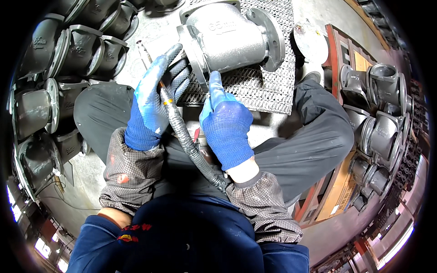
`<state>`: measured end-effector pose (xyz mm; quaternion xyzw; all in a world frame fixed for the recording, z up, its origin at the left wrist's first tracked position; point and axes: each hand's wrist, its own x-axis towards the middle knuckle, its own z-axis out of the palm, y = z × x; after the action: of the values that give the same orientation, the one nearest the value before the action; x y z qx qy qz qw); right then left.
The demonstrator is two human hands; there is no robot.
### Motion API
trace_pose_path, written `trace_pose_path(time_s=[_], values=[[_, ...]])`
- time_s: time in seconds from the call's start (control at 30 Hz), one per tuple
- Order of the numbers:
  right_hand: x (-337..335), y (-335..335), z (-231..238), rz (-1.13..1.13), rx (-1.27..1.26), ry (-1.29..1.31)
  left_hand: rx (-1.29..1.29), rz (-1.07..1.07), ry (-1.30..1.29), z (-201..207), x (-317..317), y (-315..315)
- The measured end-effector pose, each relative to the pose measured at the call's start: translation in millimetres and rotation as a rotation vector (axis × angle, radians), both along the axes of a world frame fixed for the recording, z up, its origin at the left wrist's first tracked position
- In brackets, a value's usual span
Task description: The person sits on the floor holding a metal valve part between their legs, using a hand scraper to clean the interior rim and an air-powered tool to smooth the interior and exterior surfaces.
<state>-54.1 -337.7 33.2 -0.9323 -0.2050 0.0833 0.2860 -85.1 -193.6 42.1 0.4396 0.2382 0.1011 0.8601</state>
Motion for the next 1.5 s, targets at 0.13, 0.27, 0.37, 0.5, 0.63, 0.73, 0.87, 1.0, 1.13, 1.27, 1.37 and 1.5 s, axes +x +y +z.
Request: trace_pose_path(time_s=[0.13, 0.27, 0.37, 0.5, 0.63, 0.73, 0.87, 1.0, 1.13, 1.27, 1.37, 1.5], values=[[-1.3, 9.6, 3.9, 0.047, -0.15, -0.138, -0.05, 0.013, 0.014, 2.7, -3.6, 0.5], [2.4, 14.1, 10.2, 0.101, -0.334, -0.159, -0.08, 0.016, 0.015, 2.6, -4.4, 1.8], [6.3, 3.7, 7.3, 0.146, -0.308, -0.153, -0.05, 0.002, 0.031, 3.5, -3.5, 1.2], [10.0, 2.0, 8.6, 0.079, -0.056, 0.027, -0.01, 0.004, 0.015, 4.0, -3.6, -0.9], [11.6, 1.5, -4.1, -0.001, 0.257, -0.011, -0.033, 0.017, 0.021, -1.1, -1.7, 1.4], [9.7, 1.2, -2.2, -0.039, 0.42, -0.052, 0.006, -0.01, 0.036, 0.6, -1.7, 2.3], [22.5, -2.5, 21.5, -0.142, 0.808, 0.35, 1.408, 0.018, -0.308, -13.8, -3.4, 18.4], [23.7, -16.4, 28.6, -0.194, 1.049, 0.848, 0.843, -0.011, 0.061, 23.6, 7.8, -2.1], [15.4, -1.0, 30.9, 0.095, 0.884, 0.809, 1.345, -0.04, 0.133, 0.6, 30.7, 0.3], [46.6, -20.0, 60.4, -0.037, 0.834, 0.986, 1.849, 0.052, 0.053, -1.0, 54.8, 22.4], [86.9, -51.9, 64.3, 0.116, 0.772, 0.505, 2.23, -0.467, 0.529, 31.3, 87.0, 17.3], [119.9, -80.1, 55.6, 0.087, 0.85, 0.423, 2.532, -0.794, 0.565, 3.1, 66.1, -32.6]])
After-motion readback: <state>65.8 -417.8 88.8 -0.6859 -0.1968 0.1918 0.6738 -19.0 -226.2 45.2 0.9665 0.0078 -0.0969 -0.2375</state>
